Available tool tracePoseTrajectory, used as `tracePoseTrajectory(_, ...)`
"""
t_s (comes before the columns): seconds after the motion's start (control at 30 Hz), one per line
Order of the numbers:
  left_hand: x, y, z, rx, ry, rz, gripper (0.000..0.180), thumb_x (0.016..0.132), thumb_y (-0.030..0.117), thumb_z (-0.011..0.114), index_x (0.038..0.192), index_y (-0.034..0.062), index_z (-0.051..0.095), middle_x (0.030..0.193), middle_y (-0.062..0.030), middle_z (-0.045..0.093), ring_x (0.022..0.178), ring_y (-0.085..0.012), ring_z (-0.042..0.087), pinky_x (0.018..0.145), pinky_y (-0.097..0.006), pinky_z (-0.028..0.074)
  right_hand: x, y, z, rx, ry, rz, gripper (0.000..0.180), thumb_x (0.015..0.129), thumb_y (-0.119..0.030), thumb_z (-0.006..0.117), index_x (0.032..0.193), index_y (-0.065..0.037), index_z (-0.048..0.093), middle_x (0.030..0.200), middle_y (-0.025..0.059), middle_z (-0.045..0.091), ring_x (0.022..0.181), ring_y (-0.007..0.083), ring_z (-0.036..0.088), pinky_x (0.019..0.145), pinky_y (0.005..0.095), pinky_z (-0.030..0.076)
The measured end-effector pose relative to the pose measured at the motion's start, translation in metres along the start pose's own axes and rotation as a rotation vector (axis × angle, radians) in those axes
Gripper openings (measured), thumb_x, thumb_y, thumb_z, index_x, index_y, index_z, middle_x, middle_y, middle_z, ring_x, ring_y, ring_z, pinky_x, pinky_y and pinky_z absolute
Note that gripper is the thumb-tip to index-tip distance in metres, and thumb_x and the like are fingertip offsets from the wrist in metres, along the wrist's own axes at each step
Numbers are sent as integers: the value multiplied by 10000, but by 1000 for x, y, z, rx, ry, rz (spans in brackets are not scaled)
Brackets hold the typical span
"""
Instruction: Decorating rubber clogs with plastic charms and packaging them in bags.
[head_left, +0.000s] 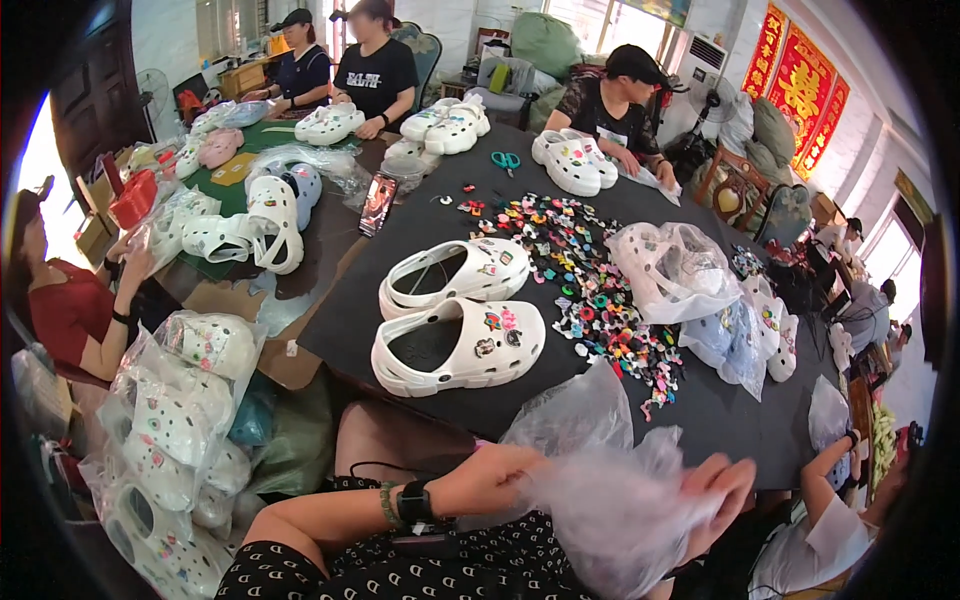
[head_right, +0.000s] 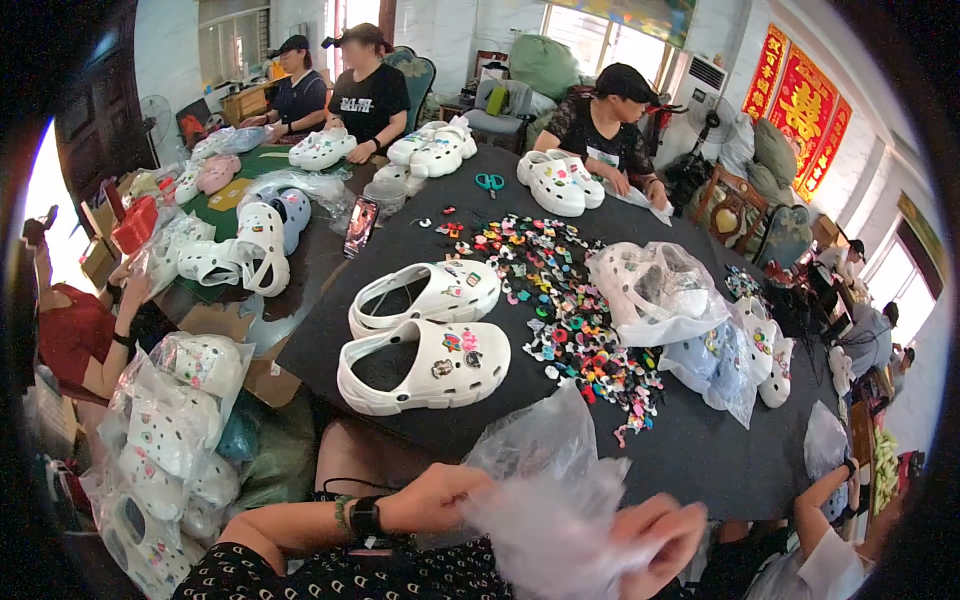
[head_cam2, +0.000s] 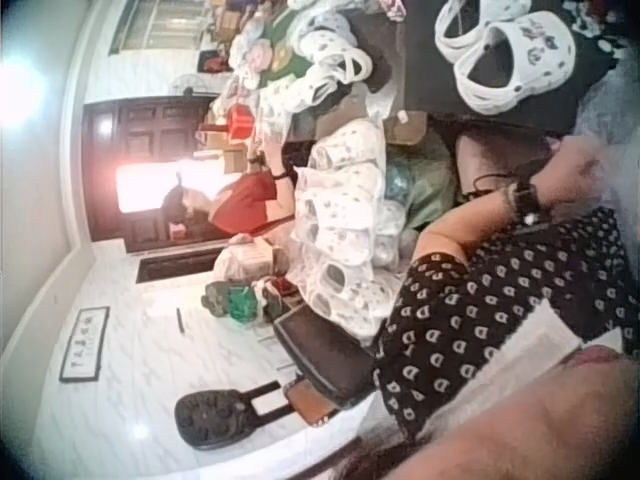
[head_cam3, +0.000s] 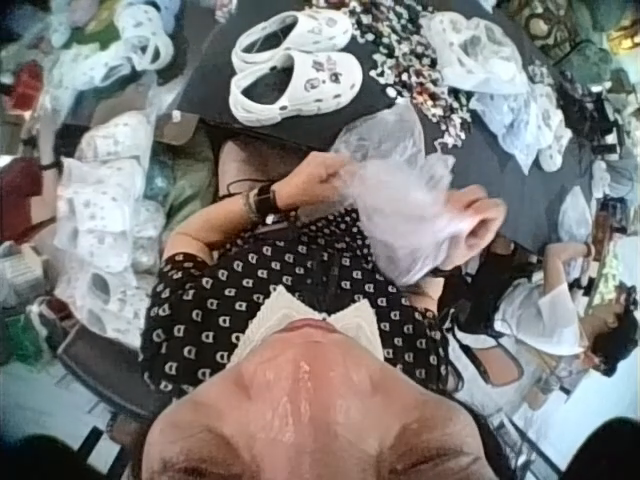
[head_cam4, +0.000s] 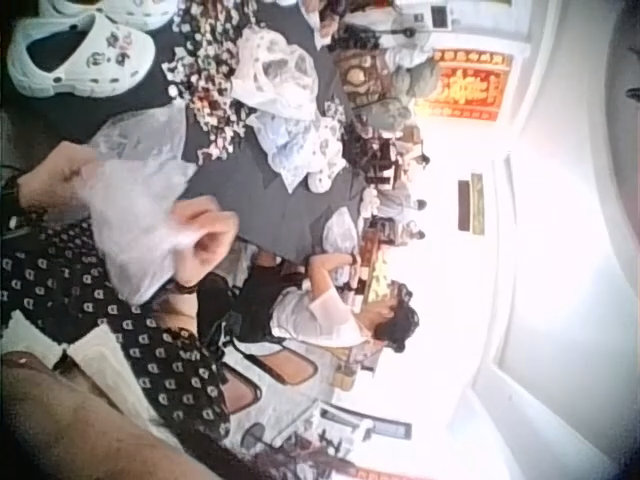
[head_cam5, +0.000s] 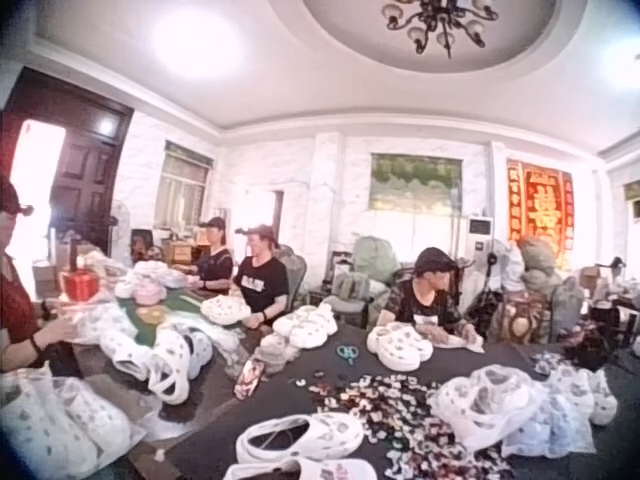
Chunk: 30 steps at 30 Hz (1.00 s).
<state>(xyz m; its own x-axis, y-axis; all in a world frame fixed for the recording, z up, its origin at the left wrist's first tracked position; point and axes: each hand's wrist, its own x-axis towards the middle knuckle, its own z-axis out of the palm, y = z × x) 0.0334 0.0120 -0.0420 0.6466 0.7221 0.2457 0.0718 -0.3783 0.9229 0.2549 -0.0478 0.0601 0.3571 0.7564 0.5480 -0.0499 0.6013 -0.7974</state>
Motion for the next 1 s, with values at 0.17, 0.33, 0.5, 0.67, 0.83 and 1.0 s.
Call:
tracePoseTrajectory(0.17,-13,35,-19,-990,256,-268,218,988,65,493,1146,17,636,1004,-22,682,851,-86,650,748,-269,550,20,60,-20,-237,103,-9,403,874,-130,698,1153,-23,427,990,84,519,859,134,531,758,282,457)
tracePoseTrajectory(0.33,-1,66,-36,-1194,600,-280,221,980,67,528,1177,26,618,1031,-28,679,868,-98,655,778,-266,548,-30,110,-9,-338,-505,573,341,832,-57,710,1133,-14,557,1170,84,594,1069,154,580,870,327,503)
tracePoseTrajectory(0.5,7,30,-35,-1047,645,-222,223,971,86,555,1176,23,613,1077,-37,671,937,-120,651,808,-289,540,-42,107,9,-185,-521,601,404,832,-58,716,1189,-9,534,1183,78,598,1066,158,589,865,323,509)
tracePoseTrajectory(0.67,6,-23,-15,-175,611,27,394,884,140,680,1238,3,577,1124,-100,662,1021,-172,625,902,-309,491,-51,100,23,4,-525,633,483,832,-59,723,1259,-2,505,1199,71,602,1061,162,600,858,317,517)
tracePoseTrajectory(0.83,5,-19,-8,627,286,215,438,814,176,650,1214,17,569,1162,-169,589,1072,-352,565,954,-373,460,-52,113,16,-50,-681,540,661,826,-51,723,1400,5,398,1254,61,593,1071,167,603,894,313,510)
tracePoseTrajectory(1.0,5,-6,18,192,289,242,485,753,183,687,1204,42,575,1278,-222,520,1199,-412,473,1089,-503,296,-32,101,19,20,-398,707,801,705,17,746,1401,7,350,1315,121,541,1191,204,554,1015,364,449)
